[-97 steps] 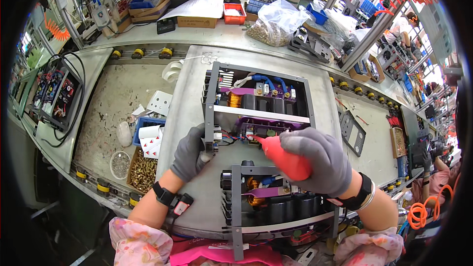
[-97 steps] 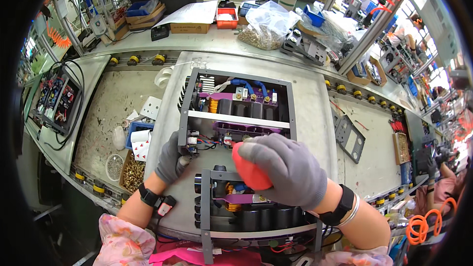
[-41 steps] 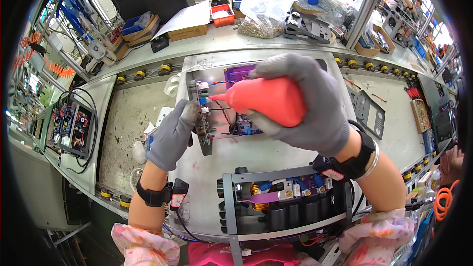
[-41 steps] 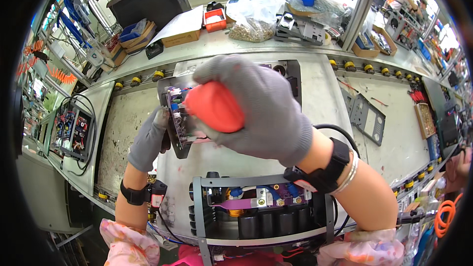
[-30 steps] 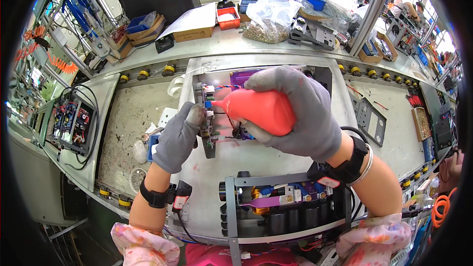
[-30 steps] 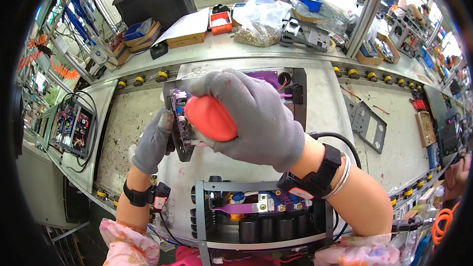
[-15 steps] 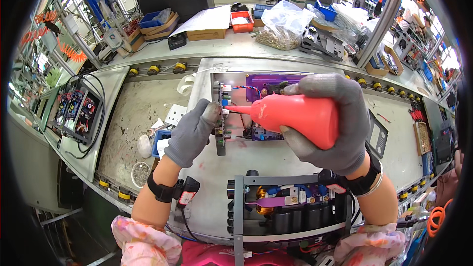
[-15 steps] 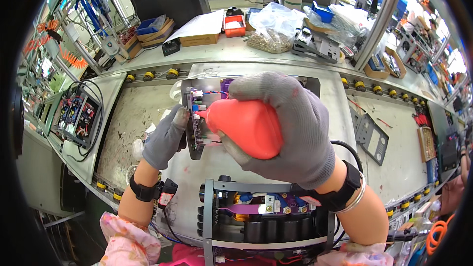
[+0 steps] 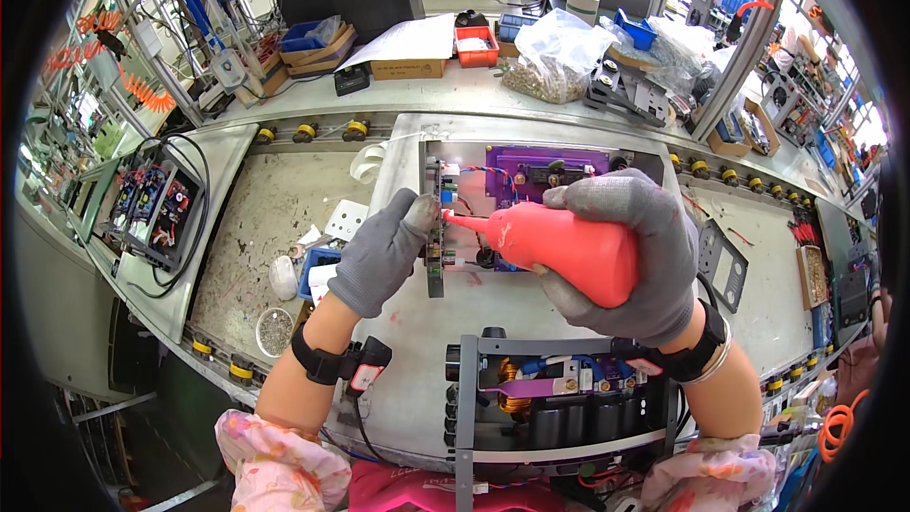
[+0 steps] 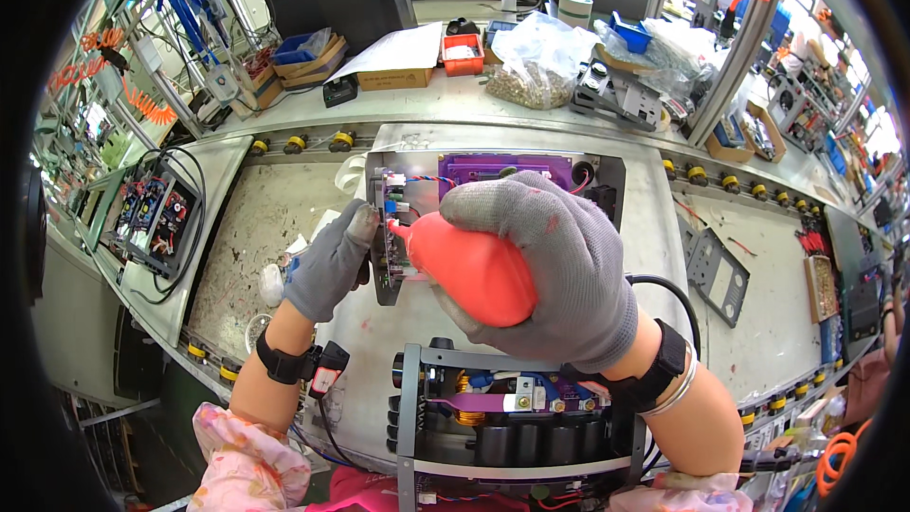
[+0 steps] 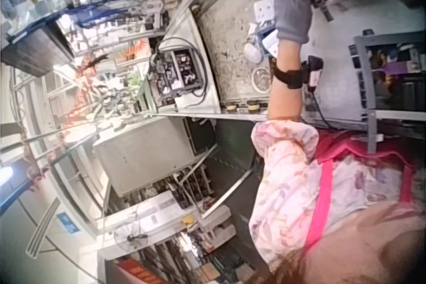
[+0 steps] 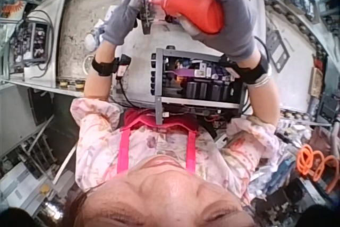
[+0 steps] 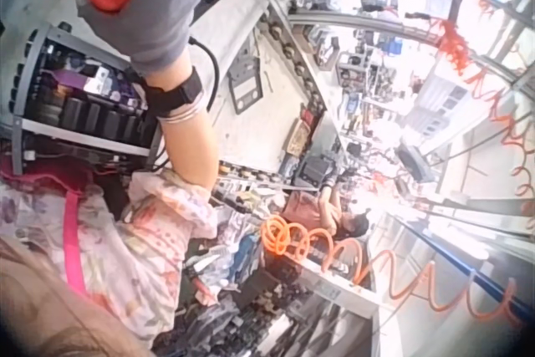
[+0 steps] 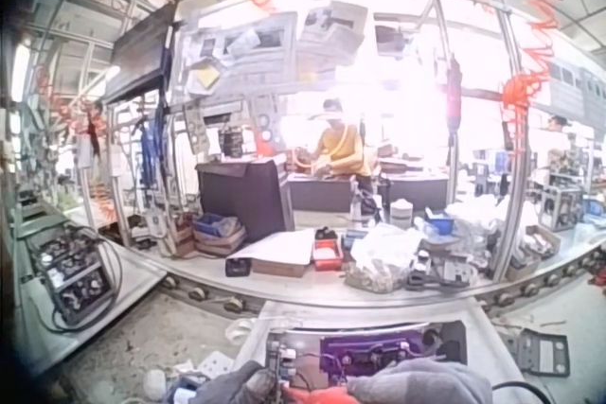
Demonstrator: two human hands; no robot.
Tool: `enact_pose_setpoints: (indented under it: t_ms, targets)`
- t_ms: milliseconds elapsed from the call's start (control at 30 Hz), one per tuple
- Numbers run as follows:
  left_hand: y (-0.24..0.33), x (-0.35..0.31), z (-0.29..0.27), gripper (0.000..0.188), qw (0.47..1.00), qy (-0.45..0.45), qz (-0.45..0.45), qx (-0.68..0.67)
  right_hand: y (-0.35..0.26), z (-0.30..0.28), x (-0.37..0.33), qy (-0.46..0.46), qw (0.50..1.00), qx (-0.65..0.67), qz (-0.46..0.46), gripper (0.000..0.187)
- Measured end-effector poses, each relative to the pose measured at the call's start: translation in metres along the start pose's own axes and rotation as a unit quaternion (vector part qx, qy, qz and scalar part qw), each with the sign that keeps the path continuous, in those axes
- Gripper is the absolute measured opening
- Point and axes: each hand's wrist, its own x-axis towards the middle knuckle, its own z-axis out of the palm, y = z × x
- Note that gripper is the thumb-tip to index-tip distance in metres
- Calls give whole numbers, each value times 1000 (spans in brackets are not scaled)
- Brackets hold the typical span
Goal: Assembling front panels and cleaning internal components of welding machines.
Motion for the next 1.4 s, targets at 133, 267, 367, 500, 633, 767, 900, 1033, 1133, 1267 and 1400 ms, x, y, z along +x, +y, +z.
enact_pose_setpoints:
  t_ms: [133, 267, 367, 500, 633, 767, 900, 1033, 1133, 1267, 1400]
  targets:
    - [3, -2, -3, 43, 995, -37, -79, -45, 2, 5, 2, 36, 998, 22, -45, 52]
    - [-2, 8, 0, 45, 996, -36, -79, -25, -4, 0, 5, 8, 996, 13, -88, 52]
    - [-8, 23, 3, 50, 1000, 17, -9, 6, -12, -21, 4, -28, 994, -43, -100, 49]
    - [-3, 46, 0, 70, 962, -57, -134, -232, -11, -47, -9, 58, 997, -41, 17, 54]
    - [-4, 48, -13, 86, 934, -5, -167, -315, -4, -50, -22, 60, 994, 11, 87, 55]
    - [-46, -8, -83, 55, 974, 6, -87, -208, -17, -56, -29, 7, 992, -95, 86, 53]
    - [-122, -113, -169, 55, 923, 238, -137, 268, -39, -60, -39, 93, 989, -7, 114, 61]
    - [-190, -214, -197, 63, 794, 226, -325, 462, -67, -63, -53, 165, 970, 3, 176, 56]
    - [-229, -256, -200, 76, 774, 191, -421, 433, -95, -74, -61, 192, 962, -6, 193, 62]
    - [-269, -279, -205, 80, 771, 176, -458, 407, -127, -77, -62, 261, 941, -43, 209, 56]
    - [-295, -282, -211, 81, 775, 197, -449, 399, -153, -68, -59, 284, 933, -17, 219, 55]
